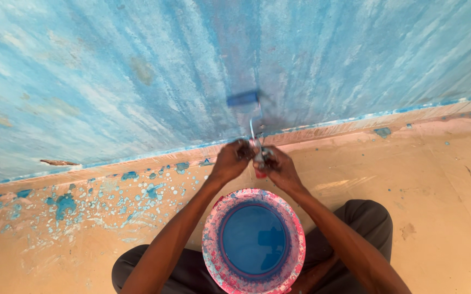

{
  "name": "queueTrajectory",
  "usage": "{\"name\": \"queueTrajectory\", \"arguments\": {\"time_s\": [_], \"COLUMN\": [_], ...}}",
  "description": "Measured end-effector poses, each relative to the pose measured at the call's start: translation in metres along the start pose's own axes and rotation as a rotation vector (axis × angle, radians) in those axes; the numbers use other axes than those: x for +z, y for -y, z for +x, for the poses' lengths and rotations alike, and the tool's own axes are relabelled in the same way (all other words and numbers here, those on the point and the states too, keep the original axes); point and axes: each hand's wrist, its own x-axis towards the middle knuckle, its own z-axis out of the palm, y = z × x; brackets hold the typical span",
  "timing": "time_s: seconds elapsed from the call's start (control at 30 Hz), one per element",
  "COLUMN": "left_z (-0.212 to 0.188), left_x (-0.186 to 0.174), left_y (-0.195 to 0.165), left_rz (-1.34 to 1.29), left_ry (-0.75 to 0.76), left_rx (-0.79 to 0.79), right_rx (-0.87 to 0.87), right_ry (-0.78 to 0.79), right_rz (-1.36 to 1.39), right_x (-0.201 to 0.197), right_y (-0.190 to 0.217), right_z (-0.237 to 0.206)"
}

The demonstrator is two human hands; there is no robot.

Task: The person sits on the floor and paints the lower section of a wall blue using a paint roller. They dip the roller into a bucket of blue paint, roll the paint onto the wall in vertical strokes, and repeat the dipping and rolling to cover the wall near the floor line.

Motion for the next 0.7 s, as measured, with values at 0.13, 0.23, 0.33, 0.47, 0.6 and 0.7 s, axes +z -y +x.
{"name": "queueTrajectory", "arguments": {"time_s": [0.13,0.23,0.33,0.47,0.6,0.7], "left_z": [0.010,0.016,0.016,0.009,0.002,0.002], "left_x": [0.033,0.046,0.042,0.011,-0.002,0.014], "left_y": [0.044,0.065,0.065,0.051,0.041,0.052], "left_rz": [-0.032,-0.111,-0.087,-0.080,-0.200,-0.140], "left_ry": [0.225,0.327,0.290,0.156,0.081,0.101], "left_rx": [-0.058,-0.151,-0.067,0.044,0.035,0.046], "right_rx": [0.078,0.129,0.131,0.030,0.009,0.052], "right_ry": [0.045,0.051,-0.006,-0.037,-0.031,-0.039], "right_rz": [0.034,0.051,-0.056,-0.148,-0.130,-0.129], "right_x": [-0.013,-0.015,-0.011,0.000,0.010,0.008], "right_y": [-0.040,-0.051,-0.042,-0.019,-0.010,-0.023], "right_z": [-0.027,-0.038,-0.038,-0.023,-0.009,-0.014]}}
